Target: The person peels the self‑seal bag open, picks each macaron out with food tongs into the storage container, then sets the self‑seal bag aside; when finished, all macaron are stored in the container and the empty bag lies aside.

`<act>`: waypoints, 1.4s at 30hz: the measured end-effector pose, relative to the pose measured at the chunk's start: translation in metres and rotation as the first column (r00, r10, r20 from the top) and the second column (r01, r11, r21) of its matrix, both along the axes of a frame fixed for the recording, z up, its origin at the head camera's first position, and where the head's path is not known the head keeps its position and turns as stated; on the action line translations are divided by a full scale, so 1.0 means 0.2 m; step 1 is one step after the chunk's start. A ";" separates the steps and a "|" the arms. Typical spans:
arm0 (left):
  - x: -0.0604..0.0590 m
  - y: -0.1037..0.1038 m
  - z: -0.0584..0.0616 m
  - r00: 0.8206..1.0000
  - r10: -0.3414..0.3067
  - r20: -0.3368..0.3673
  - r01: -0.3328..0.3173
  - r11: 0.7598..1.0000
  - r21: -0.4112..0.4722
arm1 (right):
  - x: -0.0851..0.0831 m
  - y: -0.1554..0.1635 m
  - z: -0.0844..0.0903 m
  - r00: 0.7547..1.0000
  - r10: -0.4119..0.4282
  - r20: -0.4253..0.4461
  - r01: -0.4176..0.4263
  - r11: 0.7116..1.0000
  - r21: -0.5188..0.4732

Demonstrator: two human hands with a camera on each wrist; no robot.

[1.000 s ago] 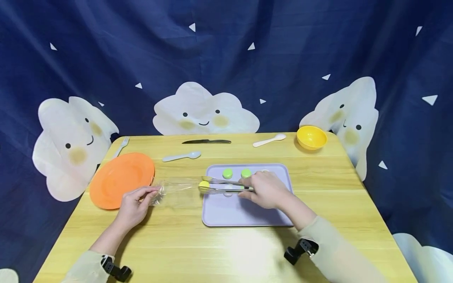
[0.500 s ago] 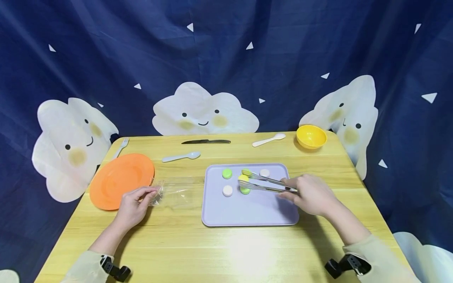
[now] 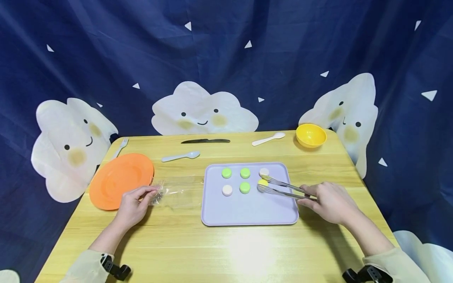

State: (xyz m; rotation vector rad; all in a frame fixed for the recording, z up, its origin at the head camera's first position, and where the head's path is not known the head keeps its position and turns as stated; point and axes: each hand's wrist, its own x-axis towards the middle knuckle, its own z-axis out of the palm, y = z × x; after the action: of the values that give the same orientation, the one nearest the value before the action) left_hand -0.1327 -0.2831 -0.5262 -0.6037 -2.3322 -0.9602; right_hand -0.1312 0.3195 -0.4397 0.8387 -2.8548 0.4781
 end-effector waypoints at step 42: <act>-0.02 0.04 0.06 0.966 0.059 0.252 0.024 0.949 -0.315 | 0.06 0.35 -0.21 0.880 -0.467 0.085 0.475 0.868 -0.147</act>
State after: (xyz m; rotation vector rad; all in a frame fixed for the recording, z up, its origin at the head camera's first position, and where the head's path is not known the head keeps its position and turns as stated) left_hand -0.1370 -0.2758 -0.5135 -0.6083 -2.7507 -0.6935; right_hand -0.1193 0.3901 -0.4817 0.0848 -2.8643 0.6543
